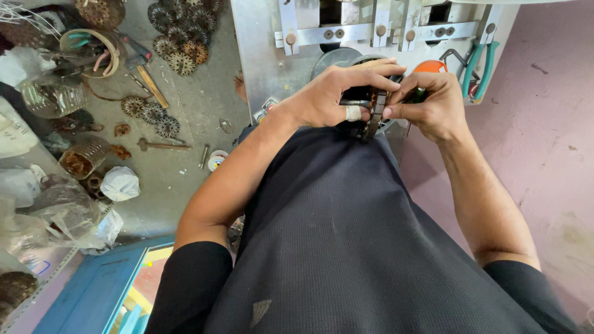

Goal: The person prepares a motor stator on a machine, applying white insulation to wires by hand, using pliers to trim material, and a screwdriver to secure the central component.

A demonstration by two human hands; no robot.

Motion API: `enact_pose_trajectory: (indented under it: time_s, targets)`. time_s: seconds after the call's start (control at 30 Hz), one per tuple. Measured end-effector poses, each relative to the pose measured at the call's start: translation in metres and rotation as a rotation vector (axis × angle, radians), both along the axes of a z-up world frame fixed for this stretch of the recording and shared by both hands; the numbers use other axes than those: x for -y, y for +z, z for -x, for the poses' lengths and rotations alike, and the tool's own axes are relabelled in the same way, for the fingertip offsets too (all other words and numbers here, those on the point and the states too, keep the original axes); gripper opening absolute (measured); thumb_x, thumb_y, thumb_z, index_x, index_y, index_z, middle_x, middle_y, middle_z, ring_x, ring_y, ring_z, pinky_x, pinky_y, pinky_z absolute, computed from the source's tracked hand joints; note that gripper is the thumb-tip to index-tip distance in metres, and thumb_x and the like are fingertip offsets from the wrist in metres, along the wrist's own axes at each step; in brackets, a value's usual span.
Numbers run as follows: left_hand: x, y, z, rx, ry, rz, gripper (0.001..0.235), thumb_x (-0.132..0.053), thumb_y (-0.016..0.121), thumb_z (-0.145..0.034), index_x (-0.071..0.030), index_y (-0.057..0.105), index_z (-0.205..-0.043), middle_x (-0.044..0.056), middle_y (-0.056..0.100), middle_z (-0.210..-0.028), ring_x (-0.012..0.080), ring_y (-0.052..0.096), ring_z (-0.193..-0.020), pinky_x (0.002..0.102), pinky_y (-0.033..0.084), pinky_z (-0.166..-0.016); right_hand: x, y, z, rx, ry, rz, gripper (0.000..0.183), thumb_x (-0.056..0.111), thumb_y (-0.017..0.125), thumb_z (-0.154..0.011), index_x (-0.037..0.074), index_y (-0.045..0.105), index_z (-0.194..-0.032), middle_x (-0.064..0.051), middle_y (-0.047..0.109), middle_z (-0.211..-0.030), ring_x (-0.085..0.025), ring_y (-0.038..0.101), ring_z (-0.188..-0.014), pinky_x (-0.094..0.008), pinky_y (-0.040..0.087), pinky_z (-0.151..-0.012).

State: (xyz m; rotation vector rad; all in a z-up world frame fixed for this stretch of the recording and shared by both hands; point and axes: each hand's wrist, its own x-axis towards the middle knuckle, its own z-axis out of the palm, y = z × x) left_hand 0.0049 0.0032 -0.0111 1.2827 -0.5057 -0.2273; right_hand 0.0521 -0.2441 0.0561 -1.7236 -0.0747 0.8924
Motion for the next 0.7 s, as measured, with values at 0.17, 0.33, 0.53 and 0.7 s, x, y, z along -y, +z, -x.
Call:
enact_pose_trajectory:
  time_s: [0.17, 0.33, 0.53, 0.7]
  targets:
    - [-0.002, 0.010, 0.001, -0.009, 0.008, -0.013, 0.057, 0.003, 0.082, -0.081, -0.010, 0.067, -0.134, 0.010, 0.054, -0.158, 0.0312, 0.039, -0.158, 0.044, 0.035, -0.133, -0.010, 0.017, 0.006, 0.116, 0.043, 0.179, 0.018, -0.003, 0.086, -0.082, 0.000, 0.070, -0.090, -0.004, 0.073, -0.087, -0.007, 0.066, -0.077, -0.023, 0.055, -0.071]
    - [-0.003, 0.020, 0.004, -0.028, 0.082, -0.053, 0.054, 0.005, 0.071, -0.081, -0.008, 0.069, -0.133, 0.011, 0.057, -0.155, 0.0309, 0.042, -0.156, 0.044, 0.035, -0.132, -0.019, 0.032, 0.024, 0.292, 0.037, 0.269, 0.015, 0.002, 0.082, -0.085, -0.001, 0.070, -0.094, -0.002, 0.072, -0.088, -0.005, 0.066, -0.082, -0.021, 0.054, -0.075]
    - [0.011, 0.024, 0.012, -0.105, 0.167, -0.041, 0.052, 0.005, 0.058, -0.075, -0.007, 0.068, -0.125, 0.010, 0.063, -0.148, 0.0267, 0.056, -0.148, 0.039, 0.046, -0.127, -0.025, 0.028, 0.044, 0.337, -0.108, 0.285, 0.009, 0.000, 0.076, -0.087, 0.000, 0.071, -0.095, -0.001, 0.072, -0.088, -0.004, 0.065, -0.081, -0.020, 0.053, -0.074]
    - [0.018, 0.027, 0.019, -0.012, 0.234, -0.122, 0.049, 0.006, 0.060, -0.079, -0.007, 0.062, -0.126, 0.009, 0.063, -0.147, 0.0296, 0.056, -0.148, 0.039, 0.046, -0.124, -0.031, 0.022, 0.052, 0.315, -0.217, 0.314, 0.008, -0.001, 0.074, -0.084, 0.000, 0.070, -0.091, 0.000, 0.070, -0.084, -0.003, 0.061, -0.076, -0.019, 0.049, -0.069]
